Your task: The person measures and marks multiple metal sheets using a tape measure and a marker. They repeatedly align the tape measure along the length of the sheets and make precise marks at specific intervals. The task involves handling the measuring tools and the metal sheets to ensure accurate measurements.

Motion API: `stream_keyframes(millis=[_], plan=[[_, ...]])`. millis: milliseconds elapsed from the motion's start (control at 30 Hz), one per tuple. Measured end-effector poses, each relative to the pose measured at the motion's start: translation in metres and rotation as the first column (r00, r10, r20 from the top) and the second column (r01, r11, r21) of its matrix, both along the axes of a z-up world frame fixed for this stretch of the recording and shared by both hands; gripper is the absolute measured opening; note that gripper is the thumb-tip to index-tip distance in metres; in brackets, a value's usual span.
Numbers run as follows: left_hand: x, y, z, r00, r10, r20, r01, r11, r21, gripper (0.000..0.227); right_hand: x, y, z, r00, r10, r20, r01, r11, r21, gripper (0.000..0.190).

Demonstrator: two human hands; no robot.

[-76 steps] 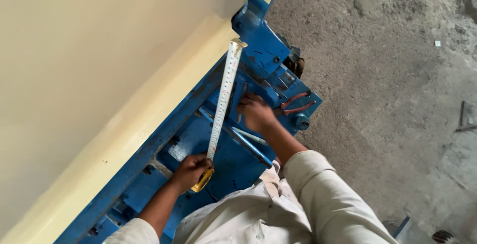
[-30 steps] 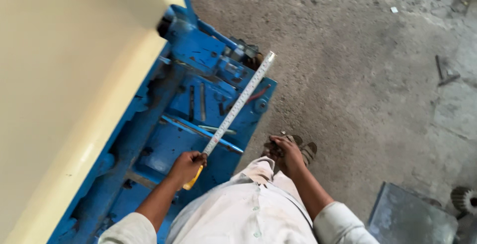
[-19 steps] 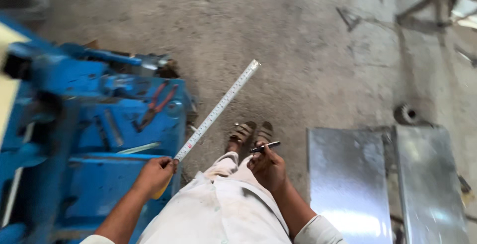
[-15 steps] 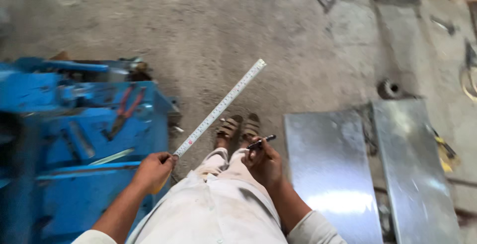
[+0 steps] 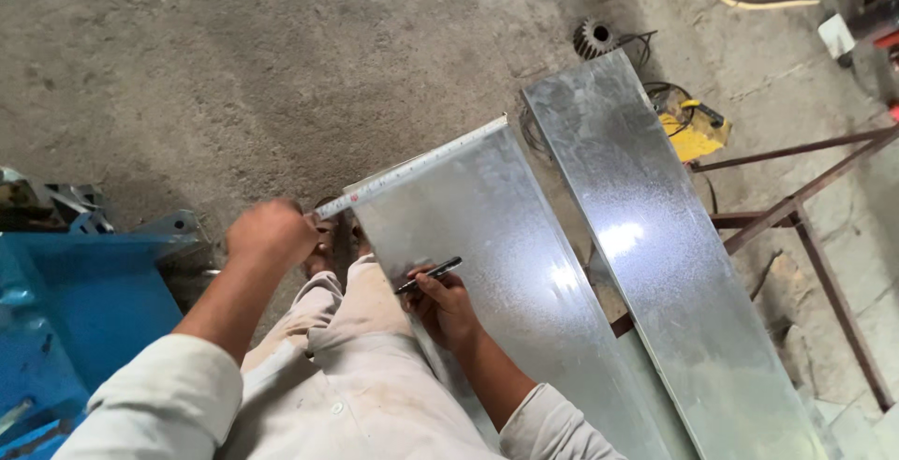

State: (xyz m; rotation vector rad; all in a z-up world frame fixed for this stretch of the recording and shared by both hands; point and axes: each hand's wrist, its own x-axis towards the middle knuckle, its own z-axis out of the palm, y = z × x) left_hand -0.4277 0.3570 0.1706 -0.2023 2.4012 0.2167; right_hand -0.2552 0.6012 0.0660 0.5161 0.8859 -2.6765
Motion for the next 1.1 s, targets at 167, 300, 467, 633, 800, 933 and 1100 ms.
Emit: stream_keyframes(millis=[167,300,467,633,800,933,1100], plan=[[-0.026,0.017,-0.001,1.000,-0.011,-0.021,0.010,0.998,-0.067,0.046,0.000,0.021,-0.014,0.993,-0.117,-0.013,0.118,0.993,0.023,0.012],[-0.027,0.012,0.008,1.000,0.013,-0.003,-0.013,0.995,-0.100,0.047,0.000,0.034,-0.027,0.968,-0.214,-0.134,0.227,0.969,0.092,0.012],[-0.019,0.009,0.019,0.999,0.036,0.016,-0.034,0.994,-0.106,0.043,-0.009,0.049,-0.032,0.938,-0.251,-0.237,0.309,0.918,0.247,0.014],[-0.019,0.004,0.022,0.992,0.130,0.009,-0.129,0.991,-0.038,0.041,-0.034,0.040,-0.008,0.754,0.224,-0.618,0.485,0.444,0.753,0.011],[-0.014,-0.007,0.011,0.994,0.107,-0.019,-0.108,0.994,-0.004,0.041,-0.056,0.032,0.018,0.675,0.537,-0.506,0.542,0.105,0.834,0.010],[-0.015,-0.009,0.007,0.994,0.090,-0.061,-0.089,0.996,0.011,0.040,-0.060,0.031,0.023,0.693,0.495,-0.525,0.503,0.191,0.843,0.009],[-0.018,0.000,0.003,0.999,0.032,-0.028,-0.032,0.999,-0.024,0.042,-0.058,0.030,0.020,0.706,0.478,-0.522,0.497,0.190,0.847,0.008]])
